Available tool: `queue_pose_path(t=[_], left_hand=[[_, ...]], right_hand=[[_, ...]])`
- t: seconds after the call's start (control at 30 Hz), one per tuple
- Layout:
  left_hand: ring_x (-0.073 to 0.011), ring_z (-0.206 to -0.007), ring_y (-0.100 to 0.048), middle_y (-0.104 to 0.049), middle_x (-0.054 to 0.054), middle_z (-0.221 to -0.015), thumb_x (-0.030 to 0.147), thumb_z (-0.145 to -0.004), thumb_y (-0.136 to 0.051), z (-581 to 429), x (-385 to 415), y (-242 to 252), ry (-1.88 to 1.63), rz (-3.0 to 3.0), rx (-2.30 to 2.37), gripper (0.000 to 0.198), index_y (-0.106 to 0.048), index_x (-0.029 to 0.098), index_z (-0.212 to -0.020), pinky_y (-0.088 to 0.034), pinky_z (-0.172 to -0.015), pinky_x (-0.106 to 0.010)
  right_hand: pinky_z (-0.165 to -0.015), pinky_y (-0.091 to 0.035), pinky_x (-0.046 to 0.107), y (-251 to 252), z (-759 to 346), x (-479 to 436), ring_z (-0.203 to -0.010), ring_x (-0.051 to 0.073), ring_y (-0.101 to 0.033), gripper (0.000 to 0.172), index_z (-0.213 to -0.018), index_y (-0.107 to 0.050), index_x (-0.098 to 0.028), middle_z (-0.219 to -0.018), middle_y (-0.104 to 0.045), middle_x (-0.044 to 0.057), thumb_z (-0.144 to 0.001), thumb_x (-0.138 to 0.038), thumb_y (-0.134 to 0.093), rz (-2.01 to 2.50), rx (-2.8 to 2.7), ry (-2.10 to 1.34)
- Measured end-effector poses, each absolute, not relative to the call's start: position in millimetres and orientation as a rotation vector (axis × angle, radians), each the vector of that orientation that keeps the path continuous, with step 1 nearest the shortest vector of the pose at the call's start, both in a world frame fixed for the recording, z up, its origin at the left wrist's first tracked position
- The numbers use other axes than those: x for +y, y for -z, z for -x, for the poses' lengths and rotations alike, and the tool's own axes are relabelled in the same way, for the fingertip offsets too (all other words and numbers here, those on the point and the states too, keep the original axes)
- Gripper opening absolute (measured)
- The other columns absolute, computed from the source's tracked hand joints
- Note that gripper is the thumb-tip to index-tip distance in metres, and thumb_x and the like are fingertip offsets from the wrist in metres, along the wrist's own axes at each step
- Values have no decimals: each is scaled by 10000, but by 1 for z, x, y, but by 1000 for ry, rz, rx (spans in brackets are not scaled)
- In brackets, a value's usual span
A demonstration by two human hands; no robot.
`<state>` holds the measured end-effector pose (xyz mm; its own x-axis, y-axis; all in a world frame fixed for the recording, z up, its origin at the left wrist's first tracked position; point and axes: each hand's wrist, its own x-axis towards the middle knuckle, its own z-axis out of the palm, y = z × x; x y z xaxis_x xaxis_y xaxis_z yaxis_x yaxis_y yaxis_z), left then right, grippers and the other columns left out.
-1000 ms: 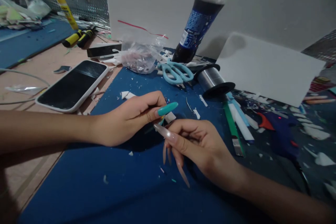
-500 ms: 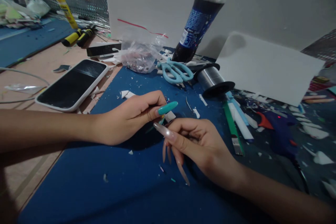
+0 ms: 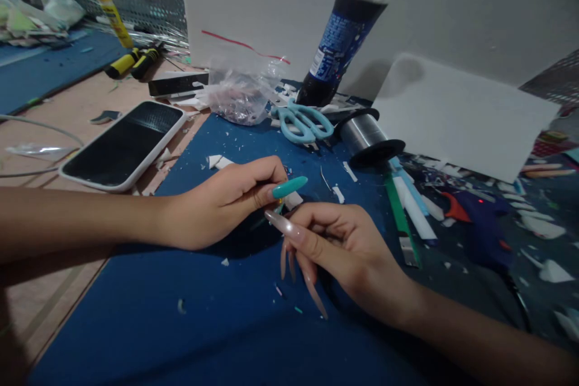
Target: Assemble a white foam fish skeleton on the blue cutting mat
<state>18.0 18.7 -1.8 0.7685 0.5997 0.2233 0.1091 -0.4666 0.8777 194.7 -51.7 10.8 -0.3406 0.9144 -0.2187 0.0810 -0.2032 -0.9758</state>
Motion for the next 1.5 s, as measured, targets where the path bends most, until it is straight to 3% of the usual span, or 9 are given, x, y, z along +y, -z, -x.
queue_pose_path(t=[0.33,0.6,1.13,1.5], left_hand=[[-92,-606,-411,-460,38,-692,280,-984,-385,-17,19,3,-629,-2034,574,205,-469,178,-826,-348,-538,-204],[-82,-568,-376,-424,48,-662,272,-988,-374,-17,18,1,-627,-2037,591,203,-453,178,-826,-332,-507,-187],[-85,-588,-428,-459,41,-691,276,-992,-348,-19,15,1,-674,-2045,590,205,-453,181,-845,-374,-536,-190],[-97,-602,-450,-494,20,-717,334,-993,-354,-17,14,3,-674,-2082,568,224,-481,178,-893,-385,-551,-211]], right_hand=[[-506,-455,240,-6,-195,-53,-442,98,-527,307,-657,-594,-184,-430,-518,-44,-836,-430,-635,1150,-1315,-1575],[-459,-424,206,-1,-196,-53,-407,65,-499,273,-697,-557,-188,-465,-538,-56,-896,-373,-572,1124,-1276,-1515],[-367,-353,198,1,-193,-53,-336,45,-415,307,-711,-516,-198,-451,-484,-81,-924,-419,-512,1130,-1312,-1529],[-339,-343,191,0,-190,-52,-327,52,-437,326,-679,-521,-196,-417,-486,-74,-904,-430,-542,1129,-1313,-1530]])
